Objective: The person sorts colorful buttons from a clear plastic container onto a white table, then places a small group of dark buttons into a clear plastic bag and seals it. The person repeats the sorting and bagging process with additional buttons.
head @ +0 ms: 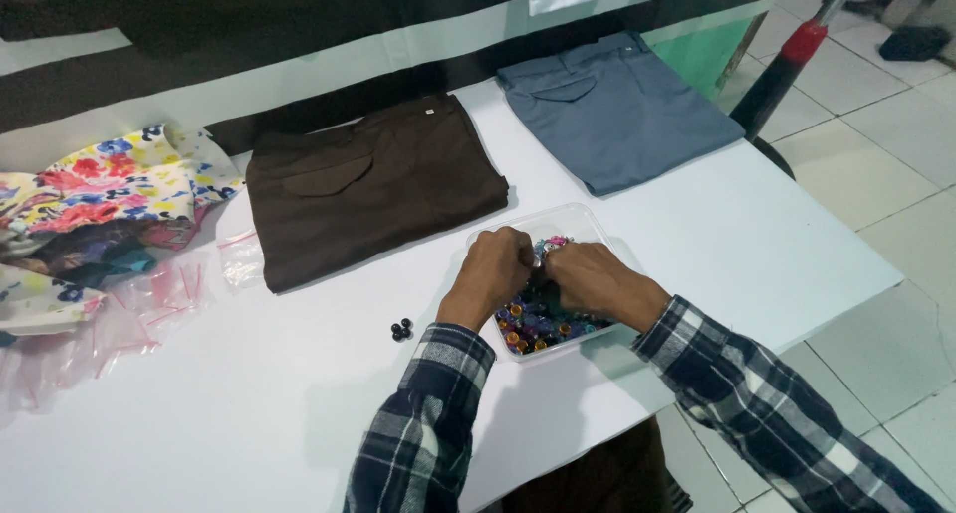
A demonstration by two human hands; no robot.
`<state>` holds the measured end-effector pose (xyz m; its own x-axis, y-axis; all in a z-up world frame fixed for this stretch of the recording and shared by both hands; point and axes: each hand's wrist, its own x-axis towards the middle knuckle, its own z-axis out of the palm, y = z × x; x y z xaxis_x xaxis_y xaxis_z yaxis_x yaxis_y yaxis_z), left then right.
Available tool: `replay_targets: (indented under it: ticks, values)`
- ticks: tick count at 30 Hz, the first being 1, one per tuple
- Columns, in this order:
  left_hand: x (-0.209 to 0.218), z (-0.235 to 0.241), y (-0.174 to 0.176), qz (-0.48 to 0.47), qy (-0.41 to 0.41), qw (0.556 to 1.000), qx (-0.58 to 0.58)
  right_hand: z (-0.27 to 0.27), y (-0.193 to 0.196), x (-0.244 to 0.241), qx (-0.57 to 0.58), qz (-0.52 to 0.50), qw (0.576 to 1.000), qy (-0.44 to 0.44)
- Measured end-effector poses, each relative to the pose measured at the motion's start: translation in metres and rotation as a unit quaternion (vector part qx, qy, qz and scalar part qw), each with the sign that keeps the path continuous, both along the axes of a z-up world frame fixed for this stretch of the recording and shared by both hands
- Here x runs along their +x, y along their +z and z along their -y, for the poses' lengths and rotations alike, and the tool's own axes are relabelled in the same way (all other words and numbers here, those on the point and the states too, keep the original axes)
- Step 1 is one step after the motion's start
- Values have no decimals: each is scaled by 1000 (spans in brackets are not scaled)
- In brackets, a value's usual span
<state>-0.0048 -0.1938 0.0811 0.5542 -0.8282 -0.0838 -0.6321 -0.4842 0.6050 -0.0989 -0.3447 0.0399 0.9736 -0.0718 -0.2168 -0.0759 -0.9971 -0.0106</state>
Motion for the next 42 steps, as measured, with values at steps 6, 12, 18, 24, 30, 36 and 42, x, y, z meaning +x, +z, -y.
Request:
replay_targets:
  ticks: [6,12,18,24,30,36,42]
  values:
    - [4,4,-1,-32,-23,999,-17,-14,57,-13,42,-19,997,-58]
    - [-2,4,9,-5,-40,999,-3,-18,82,-16,141,-11,981,-130]
    - [-21,4,10,129,-82,987,59,-24,101,-32,128,-1,980,-153]
    - [-21,11,-23,230,-109,964,78,-29,100,-41,132,25,985,-104]
    - [-24,-1,-8,152,-109,982,27,-21,92,-47,265,81,948,-156]
    - [-11,-10,16,-54,-75,993,-79,-23,84,-54,346,138,909,-187]
    - [-4,-11,-2,-208,-28,957,-201,-11,60,-52,543,203,781,-233]
